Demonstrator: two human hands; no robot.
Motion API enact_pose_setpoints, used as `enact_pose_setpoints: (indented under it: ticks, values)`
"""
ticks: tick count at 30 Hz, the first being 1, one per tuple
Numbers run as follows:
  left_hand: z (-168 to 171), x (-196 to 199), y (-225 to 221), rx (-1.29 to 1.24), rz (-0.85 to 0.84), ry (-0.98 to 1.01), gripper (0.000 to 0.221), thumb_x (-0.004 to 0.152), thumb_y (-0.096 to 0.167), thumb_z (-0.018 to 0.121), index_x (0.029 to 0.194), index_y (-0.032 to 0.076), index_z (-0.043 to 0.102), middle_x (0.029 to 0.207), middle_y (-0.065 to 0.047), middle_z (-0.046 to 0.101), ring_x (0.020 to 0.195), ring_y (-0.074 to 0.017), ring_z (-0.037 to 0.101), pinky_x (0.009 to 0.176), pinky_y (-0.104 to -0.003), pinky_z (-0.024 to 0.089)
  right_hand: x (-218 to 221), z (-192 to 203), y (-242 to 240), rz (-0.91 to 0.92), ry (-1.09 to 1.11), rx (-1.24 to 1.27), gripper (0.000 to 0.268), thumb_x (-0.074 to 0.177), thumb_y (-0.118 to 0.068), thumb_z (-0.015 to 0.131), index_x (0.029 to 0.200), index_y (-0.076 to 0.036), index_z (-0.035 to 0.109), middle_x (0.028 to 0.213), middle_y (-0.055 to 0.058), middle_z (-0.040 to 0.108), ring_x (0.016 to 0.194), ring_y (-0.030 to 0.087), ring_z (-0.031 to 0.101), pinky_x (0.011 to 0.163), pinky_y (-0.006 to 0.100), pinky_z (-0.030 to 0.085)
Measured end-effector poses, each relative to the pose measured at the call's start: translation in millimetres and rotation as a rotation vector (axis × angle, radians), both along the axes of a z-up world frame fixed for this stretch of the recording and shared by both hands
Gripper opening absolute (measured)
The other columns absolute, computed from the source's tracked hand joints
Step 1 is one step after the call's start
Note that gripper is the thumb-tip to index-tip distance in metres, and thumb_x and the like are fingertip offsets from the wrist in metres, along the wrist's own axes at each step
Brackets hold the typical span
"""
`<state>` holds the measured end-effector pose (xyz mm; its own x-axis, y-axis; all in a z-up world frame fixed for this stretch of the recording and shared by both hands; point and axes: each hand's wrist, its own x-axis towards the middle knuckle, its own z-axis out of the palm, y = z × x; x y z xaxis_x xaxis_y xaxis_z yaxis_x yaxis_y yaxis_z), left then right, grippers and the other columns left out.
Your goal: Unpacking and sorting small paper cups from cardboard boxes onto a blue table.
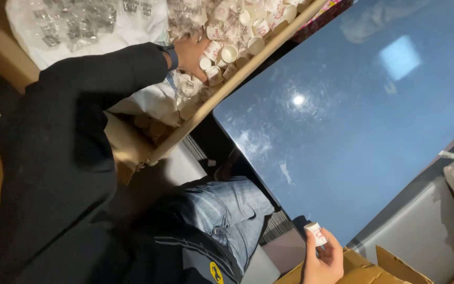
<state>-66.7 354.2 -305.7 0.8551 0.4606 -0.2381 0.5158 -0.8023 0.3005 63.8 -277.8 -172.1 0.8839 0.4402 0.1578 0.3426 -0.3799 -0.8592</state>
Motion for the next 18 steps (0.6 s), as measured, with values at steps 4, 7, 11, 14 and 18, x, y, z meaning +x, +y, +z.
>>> enact_pose_setpoints:
  ticks: [4,7,11,14,18]
  values:
    - [13,9,-16,-0.217,0.01,0.0,0.129,0.064,0.05,0.09,0.164,0.007,0.021,0.137,-0.033,0.055,0.12,-0.0469,0.063,0.098,-0.048,0.052,-6,5,17,-0.098,0.115,-0.048,0.037,0.088,0.004,0.078,0.123,0.003,0.065,0.111,0.017,0.072,0.1,0.019,0.072,0.086,0.031,0.059]
    - [16,19,-19,-0.344,-0.052,-0.171,0.133,0.062,0.034,0.089,0.167,0.011,0.013,0.138,-0.031,0.048,0.121,-0.0456,0.06,0.1,-0.043,0.053,-10,14,44,-0.094,0.121,-0.085,0.035,0.089,0.003,0.079,0.121,0.003,0.066,0.111,0.016,0.071,0.099,0.019,0.071,0.085,0.03,0.059]
    - [25,24,-25,-0.474,0.024,-0.185,0.119,0.071,0.024,0.084,0.163,0.011,0.011,0.139,-0.031,0.035,0.113,-0.045,0.059,0.091,-0.041,0.058,-13,22,64,-0.034,0.049,-0.12,0.032,0.09,0.002,0.079,0.12,0.003,0.066,0.115,0.012,0.069,0.101,0.018,0.069,0.087,0.03,0.058]
    - [9,27,-28,-0.485,0.138,-0.197,0.103,0.077,0.026,0.079,0.162,0.012,0.023,0.141,-0.029,0.037,0.11,-0.0441,0.063,0.091,-0.044,0.058,-19,33,79,0.048,0.004,-0.072,0.029,0.088,0.003,0.078,0.115,0.004,0.067,0.121,0.011,0.066,0.106,0.017,0.068,0.087,0.03,0.061]
    - [15,34,-28,-0.376,0.152,-0.199,0.095,0.075,0.025,0.077,0.16,0.015,0.036,0.141,-0.031,0.039,0.106,-0.0464,0.064,0.092,-0.046,0.056,-22,37,72,0.02,0.02,-0.082,0.028,0.088,0.004,0.078,0.115,0.005,0.067,0.121,0.011,0.065,0.105,0.017,0.067,0.085,0.03,0.061]
